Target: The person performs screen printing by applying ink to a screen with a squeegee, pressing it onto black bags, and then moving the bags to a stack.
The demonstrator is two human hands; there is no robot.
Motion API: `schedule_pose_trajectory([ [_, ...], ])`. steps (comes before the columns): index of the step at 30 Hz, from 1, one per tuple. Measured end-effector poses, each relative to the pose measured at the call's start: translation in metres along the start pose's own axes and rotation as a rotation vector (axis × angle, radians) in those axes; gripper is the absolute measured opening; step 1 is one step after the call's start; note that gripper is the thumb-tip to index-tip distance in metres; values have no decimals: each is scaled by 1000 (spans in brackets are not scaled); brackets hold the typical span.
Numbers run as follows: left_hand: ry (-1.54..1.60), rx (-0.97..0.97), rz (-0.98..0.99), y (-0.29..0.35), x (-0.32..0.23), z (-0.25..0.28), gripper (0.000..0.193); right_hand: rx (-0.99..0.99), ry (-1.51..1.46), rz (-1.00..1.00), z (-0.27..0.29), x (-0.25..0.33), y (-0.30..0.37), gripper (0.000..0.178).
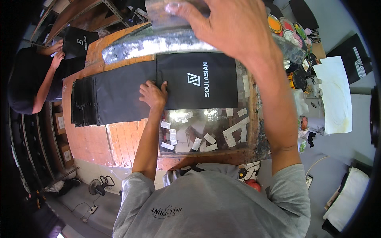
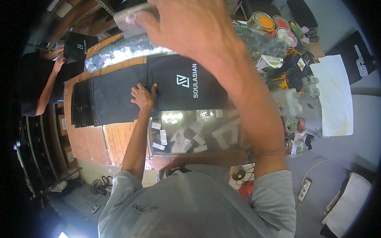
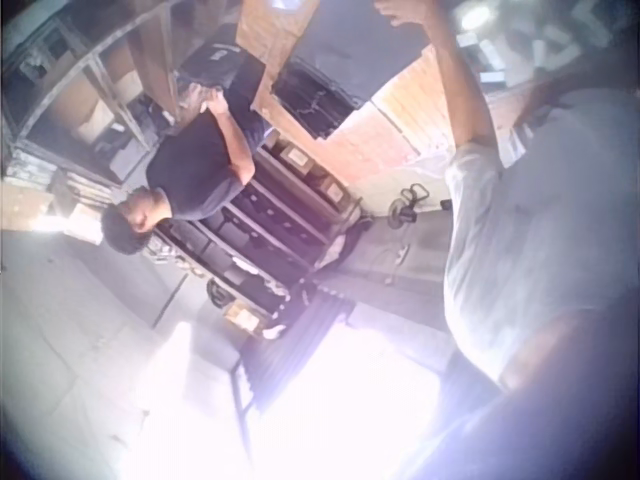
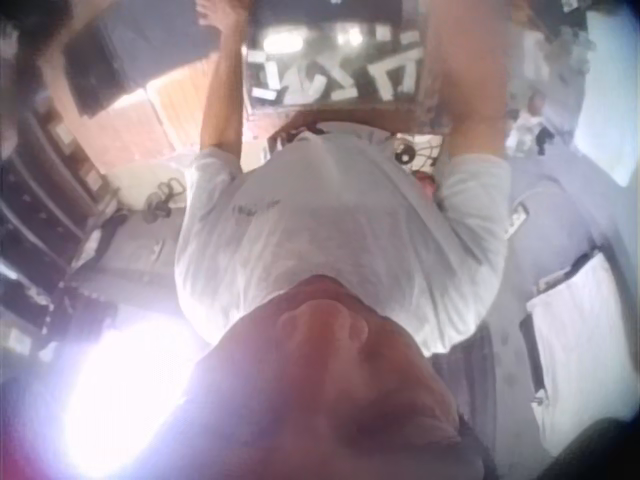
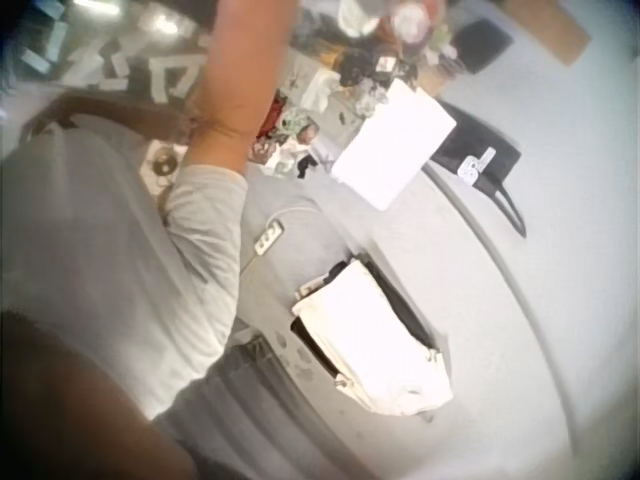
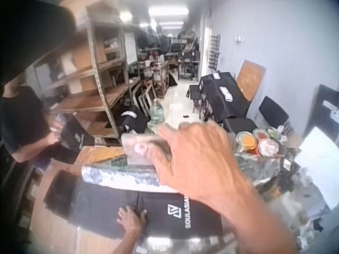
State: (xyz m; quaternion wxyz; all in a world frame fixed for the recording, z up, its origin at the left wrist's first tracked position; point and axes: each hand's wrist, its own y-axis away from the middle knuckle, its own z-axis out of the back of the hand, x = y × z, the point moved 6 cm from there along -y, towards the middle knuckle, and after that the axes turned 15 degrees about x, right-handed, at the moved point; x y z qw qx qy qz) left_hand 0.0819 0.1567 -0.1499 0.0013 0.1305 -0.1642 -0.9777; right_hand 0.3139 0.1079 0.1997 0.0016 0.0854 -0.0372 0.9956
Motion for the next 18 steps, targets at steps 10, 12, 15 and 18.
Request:
schedule_pose_trajectory([
  [10,516,95,-160,-60,77,34,22,87,-140,-205,47,-3,-41,40],
  [12,396,-80,-42,-75,129,92,24,-57,-83,-96,53,-5,-38,44],
  [15,1,-623,58,-45,171,196,37,-137,-67,-20,48,-15,-45,49],
  [18,480,-510,-188,11,164,274,45,-159,-82,6,38,-27,-50,59],
])
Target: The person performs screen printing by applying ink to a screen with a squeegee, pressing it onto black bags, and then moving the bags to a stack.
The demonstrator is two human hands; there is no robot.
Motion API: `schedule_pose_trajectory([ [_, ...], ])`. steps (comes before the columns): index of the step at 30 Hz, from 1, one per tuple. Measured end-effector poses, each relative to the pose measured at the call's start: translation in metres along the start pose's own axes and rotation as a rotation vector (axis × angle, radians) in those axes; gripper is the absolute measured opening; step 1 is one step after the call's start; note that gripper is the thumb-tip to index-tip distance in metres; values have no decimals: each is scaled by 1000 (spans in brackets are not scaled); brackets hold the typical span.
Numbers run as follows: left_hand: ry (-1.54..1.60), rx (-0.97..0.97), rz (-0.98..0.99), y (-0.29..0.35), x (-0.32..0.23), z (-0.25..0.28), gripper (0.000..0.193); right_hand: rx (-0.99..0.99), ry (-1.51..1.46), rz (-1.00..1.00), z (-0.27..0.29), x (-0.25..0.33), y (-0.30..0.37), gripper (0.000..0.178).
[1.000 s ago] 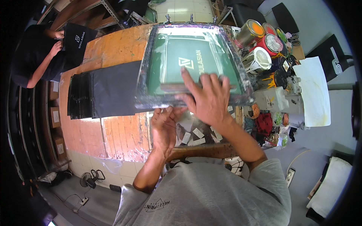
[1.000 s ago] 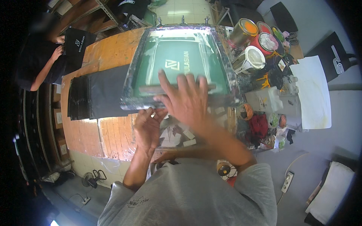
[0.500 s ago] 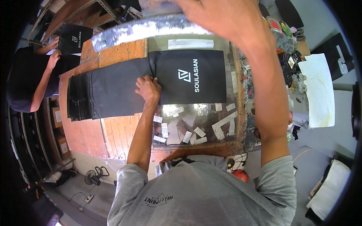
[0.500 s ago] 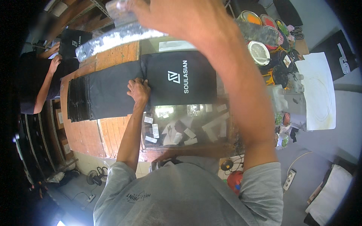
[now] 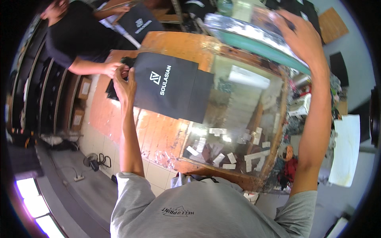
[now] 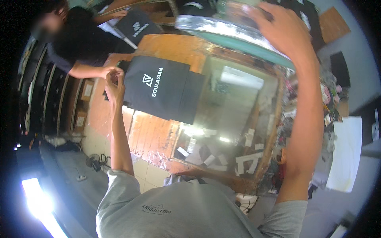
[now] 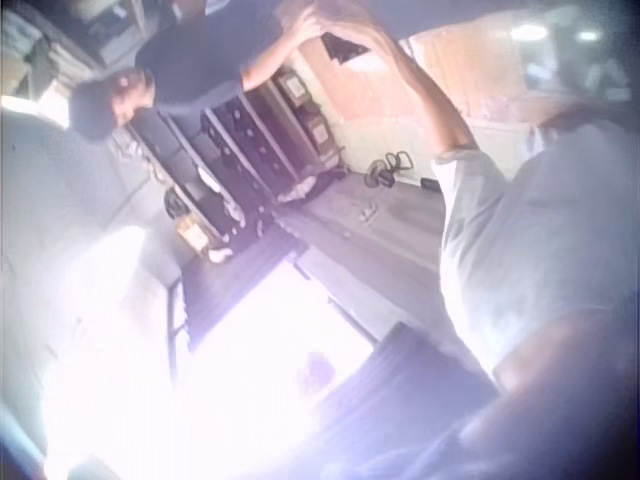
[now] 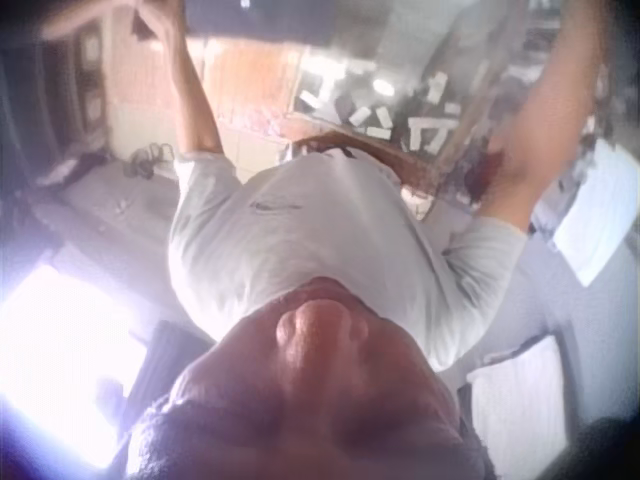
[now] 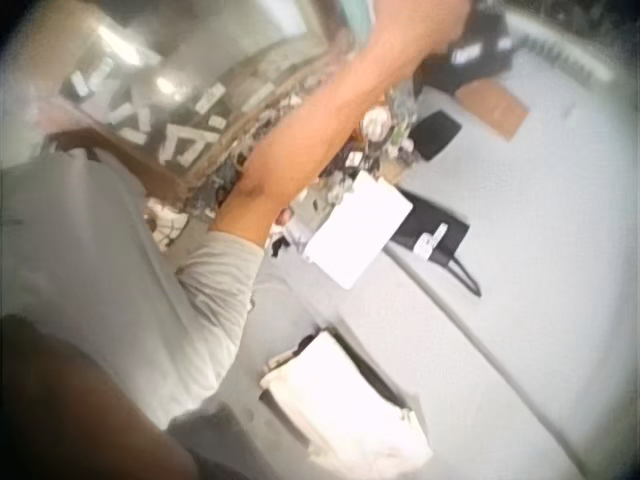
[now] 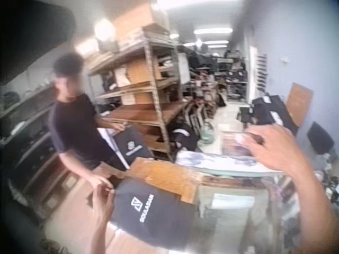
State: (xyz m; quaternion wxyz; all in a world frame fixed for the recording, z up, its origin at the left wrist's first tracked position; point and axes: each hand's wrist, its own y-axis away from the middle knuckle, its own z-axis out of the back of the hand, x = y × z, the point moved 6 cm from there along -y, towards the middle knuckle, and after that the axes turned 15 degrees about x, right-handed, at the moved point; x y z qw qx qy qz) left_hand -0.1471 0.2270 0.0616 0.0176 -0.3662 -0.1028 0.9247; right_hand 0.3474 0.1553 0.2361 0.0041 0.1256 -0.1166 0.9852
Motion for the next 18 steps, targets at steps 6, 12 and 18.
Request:
schedule_pose_trajectory([
  [6,1235,458,-764,184,-206,95,19,73,31,-84,-6,-16,-4,66],
  [12,1444,415,-1090,239,-285,113,5,126,47,-107,-14,-17,0,67],
  [18,1621,249,-1131,253,-296,111,15,143,74,-139,-14,-8,12,66],
])
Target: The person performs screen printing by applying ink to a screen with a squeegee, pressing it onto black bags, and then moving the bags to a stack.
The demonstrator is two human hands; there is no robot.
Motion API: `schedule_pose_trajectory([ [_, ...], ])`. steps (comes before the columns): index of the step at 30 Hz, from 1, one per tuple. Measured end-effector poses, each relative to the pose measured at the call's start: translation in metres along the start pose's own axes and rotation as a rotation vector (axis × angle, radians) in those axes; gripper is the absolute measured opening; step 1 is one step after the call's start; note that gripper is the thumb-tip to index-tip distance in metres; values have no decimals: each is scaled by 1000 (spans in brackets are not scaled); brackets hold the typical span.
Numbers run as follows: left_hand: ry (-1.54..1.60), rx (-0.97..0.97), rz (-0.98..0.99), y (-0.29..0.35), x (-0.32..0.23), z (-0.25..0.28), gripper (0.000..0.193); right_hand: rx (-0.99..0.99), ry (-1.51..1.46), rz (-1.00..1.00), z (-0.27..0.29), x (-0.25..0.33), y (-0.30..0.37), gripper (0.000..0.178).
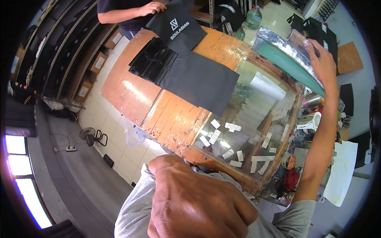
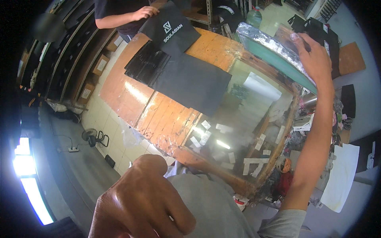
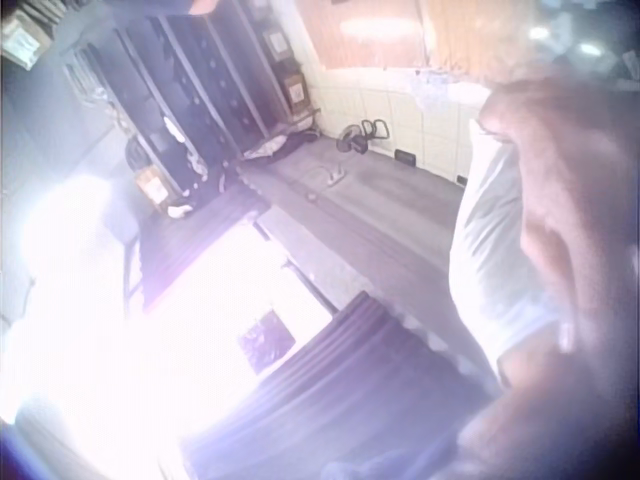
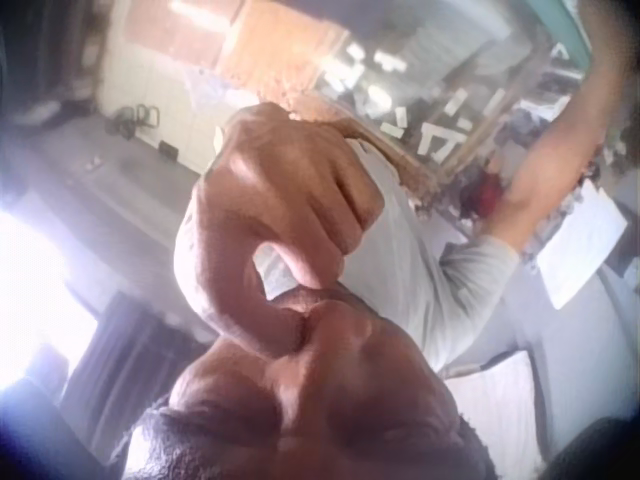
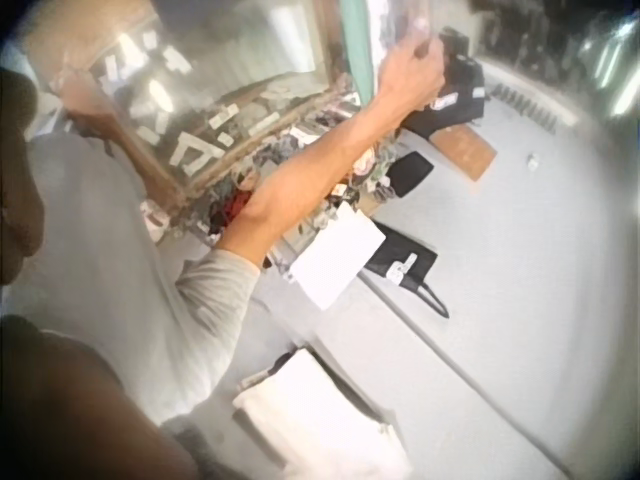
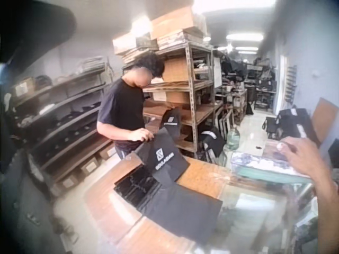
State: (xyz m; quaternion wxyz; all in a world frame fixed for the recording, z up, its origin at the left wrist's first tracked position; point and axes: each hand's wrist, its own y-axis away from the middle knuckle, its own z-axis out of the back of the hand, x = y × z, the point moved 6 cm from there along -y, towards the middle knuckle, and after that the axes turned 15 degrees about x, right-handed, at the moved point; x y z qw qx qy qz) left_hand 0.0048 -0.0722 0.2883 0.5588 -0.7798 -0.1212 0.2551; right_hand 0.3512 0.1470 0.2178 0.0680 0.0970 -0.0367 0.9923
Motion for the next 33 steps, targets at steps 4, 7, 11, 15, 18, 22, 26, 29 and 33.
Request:
schedule_pose_trajectory([
  [4,61,176,191,-12,-2,2,8,0,-18,7,2,8,6,61],
  [7,220,382,277,-6,0,1,13,-28,-4,15,2,12,8,56],
  [11,331,453,223,30,19,19,20,-50,16,-11,2,11,8,56],
  [15,-148,19,986,117,90,102,17,-25,1,13,1,8,8,59],
  [18,-841,-92,1262,203,154,193,24,-27,-8,39,2,9,8,62],
  [22,-1433,262,1288,331,175,224,30,-39,1,16,3,15,13,62],
  [26,-1422,171,1371,363,185,251,25,-62,-68,7,11,23,24,47],
  [29,-1027,-224,1407,339,182,270,24,-54,-115,41,21,30,28,44],
  [33,-1085,182,1442,319,204,233,32,2,-122,28,23,30,23,44],
])
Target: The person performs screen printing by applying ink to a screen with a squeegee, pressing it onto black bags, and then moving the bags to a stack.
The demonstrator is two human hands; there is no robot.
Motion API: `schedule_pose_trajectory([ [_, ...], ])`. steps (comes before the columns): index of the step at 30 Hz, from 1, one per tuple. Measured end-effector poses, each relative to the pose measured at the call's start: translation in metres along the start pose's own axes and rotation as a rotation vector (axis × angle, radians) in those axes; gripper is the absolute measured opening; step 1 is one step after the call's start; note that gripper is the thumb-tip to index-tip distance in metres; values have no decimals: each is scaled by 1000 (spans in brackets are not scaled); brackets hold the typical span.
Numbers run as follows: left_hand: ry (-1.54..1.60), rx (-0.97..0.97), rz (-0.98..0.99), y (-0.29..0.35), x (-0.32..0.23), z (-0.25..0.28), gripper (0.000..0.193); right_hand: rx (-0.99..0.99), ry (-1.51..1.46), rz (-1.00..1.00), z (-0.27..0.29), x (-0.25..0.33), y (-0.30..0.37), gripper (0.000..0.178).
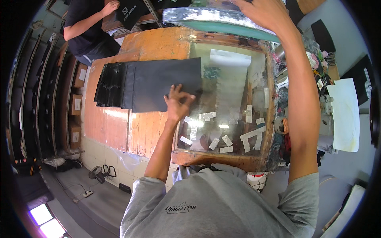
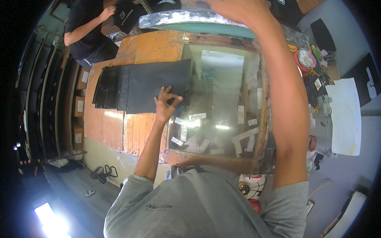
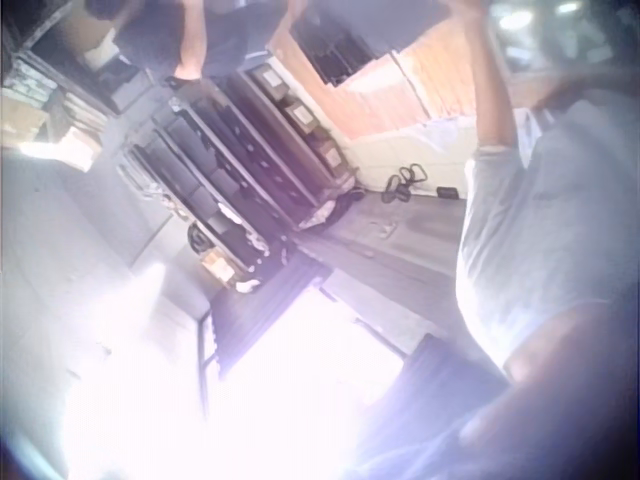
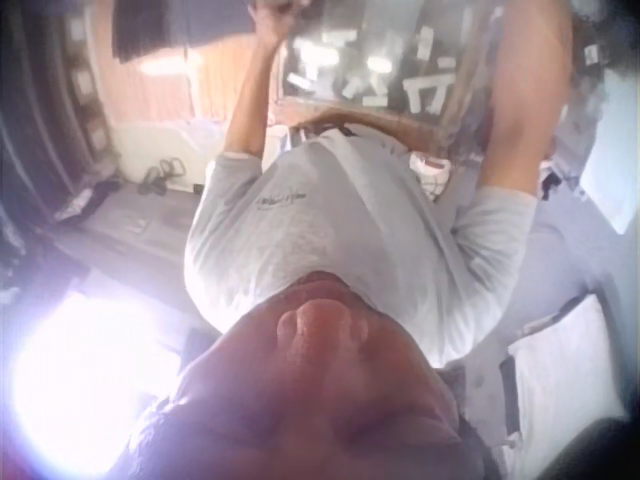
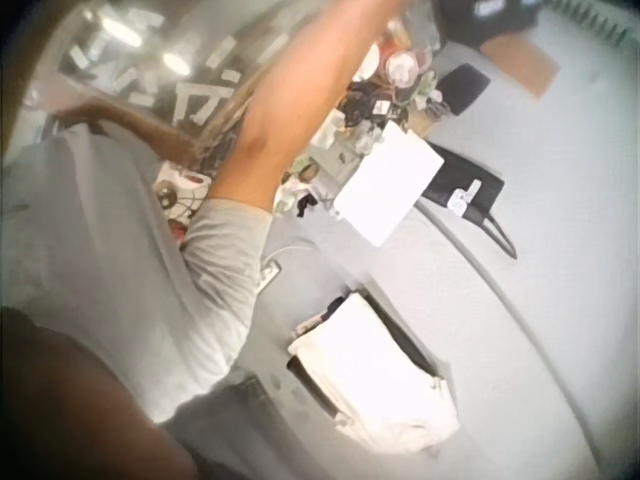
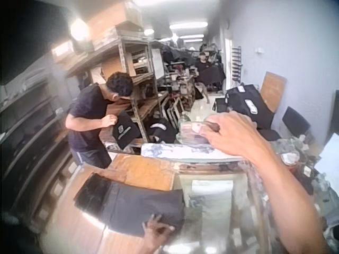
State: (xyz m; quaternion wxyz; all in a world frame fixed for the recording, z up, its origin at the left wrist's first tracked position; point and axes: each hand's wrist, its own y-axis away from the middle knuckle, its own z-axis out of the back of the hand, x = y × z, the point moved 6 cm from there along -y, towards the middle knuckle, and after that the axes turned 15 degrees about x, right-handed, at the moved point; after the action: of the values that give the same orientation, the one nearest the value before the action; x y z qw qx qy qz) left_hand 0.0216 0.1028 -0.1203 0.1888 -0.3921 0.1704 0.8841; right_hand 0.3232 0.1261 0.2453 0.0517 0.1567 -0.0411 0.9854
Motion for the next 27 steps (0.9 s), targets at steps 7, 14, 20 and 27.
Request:
schedule_pose_trajectory([
  [7,-565,137,-164,-23,-45,-113,60,-61,19,125,-3,-14,-5,43],
  [14,-552,240,-394,-33,-116,-207,59,93,7,116,-1,-15,-8,49],
  [20,-541,321,-380,-29,-126,-221,61,6,53,89,6,-4,18,49],
  [27,-605,269,-292,-10,-111,-201,67,10,46,107,10,-6,17,48],
])
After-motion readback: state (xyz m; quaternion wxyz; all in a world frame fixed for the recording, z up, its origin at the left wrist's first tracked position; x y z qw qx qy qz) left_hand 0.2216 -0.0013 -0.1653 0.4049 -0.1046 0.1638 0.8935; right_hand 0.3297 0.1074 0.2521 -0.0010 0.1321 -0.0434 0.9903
